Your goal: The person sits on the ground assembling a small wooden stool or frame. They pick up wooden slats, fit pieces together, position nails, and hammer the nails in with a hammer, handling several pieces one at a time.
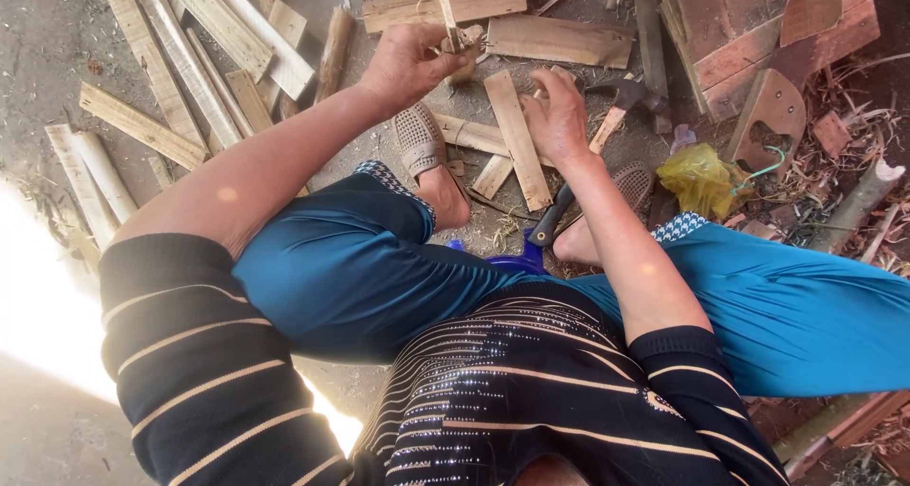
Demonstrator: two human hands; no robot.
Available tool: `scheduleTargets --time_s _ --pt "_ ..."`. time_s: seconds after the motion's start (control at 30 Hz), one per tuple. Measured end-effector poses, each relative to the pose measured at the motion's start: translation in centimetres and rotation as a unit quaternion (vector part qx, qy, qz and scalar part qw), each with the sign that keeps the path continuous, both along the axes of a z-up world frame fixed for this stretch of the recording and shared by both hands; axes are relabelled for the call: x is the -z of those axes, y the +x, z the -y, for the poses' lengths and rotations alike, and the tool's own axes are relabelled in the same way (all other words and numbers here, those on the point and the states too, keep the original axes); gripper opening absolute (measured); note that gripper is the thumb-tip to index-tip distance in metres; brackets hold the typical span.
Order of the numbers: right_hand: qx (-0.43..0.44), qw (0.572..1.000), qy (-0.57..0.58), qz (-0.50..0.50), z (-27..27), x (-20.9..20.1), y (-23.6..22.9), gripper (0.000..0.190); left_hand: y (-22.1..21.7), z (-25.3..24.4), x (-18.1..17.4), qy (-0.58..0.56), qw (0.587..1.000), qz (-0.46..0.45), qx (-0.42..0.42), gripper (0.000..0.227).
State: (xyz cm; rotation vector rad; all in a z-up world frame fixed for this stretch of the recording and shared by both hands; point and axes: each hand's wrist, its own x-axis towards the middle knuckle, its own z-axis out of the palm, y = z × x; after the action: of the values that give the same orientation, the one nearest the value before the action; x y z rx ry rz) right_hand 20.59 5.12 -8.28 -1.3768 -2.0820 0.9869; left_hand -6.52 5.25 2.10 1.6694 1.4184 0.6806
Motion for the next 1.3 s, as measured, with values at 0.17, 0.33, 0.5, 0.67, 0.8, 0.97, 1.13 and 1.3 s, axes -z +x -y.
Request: scheduleTargets --time_s 0.17,0.33,0.5,0.67,0.8,0.97,1.13,1.3 --pt "0.024 0.992 -0.049 0.116 1.2 3.7 3.4 0.026 -0.2 -0.1 0.8 -0.022 0.999 0.035 -0.006 0.015" --pt "0.054 0.971 -0.17 0.159 1.4 3.6 3.7 0.03 -0.5 -0.4 1.7 -0.07 0.997 0.006 -0.012 0.015" --pt "0.119 0.971 -0.198 0.068 0.7 2.7 3.7 0.029 -1.2 -0.2 1.2 -0.12 0.992 0.026 -0.012 0.017" --pt "0.009 0.97 -0.236 -0.059 -0.1 -3.0 1.3 0.052 -0.3 -0.3 1.5 -0.257 0.956 0.133 -0.046 0.013" --pt "-0.081 0.936 -0.299 -0.171 1.0 -5.4 -1.2 0.09 0.5 -0.4 0.9 -0.316 0.93 0.173 -0.069 0.023" --pt "-0.037 0.929 -0.304 -0.206 2.4 -4.9 -1.7 0.061 0.1 -0.3 1.4 -0.32 0.907 0.261 -0.084 0.025" --pt "-0.006 0.989 -0.129 -0.075 3.0 -5.6 -1.8 0.075 1.2 -0.4 1.1 -0.288 0.894 0.339 -0.054 0.05" --pt "-0.011 0.993 -0.099 -0.058 3.3 -5.0 -1.4 0.073 2.9 -0.4 0.4 -0.345 0.866 0.352 -0.08 0.03"
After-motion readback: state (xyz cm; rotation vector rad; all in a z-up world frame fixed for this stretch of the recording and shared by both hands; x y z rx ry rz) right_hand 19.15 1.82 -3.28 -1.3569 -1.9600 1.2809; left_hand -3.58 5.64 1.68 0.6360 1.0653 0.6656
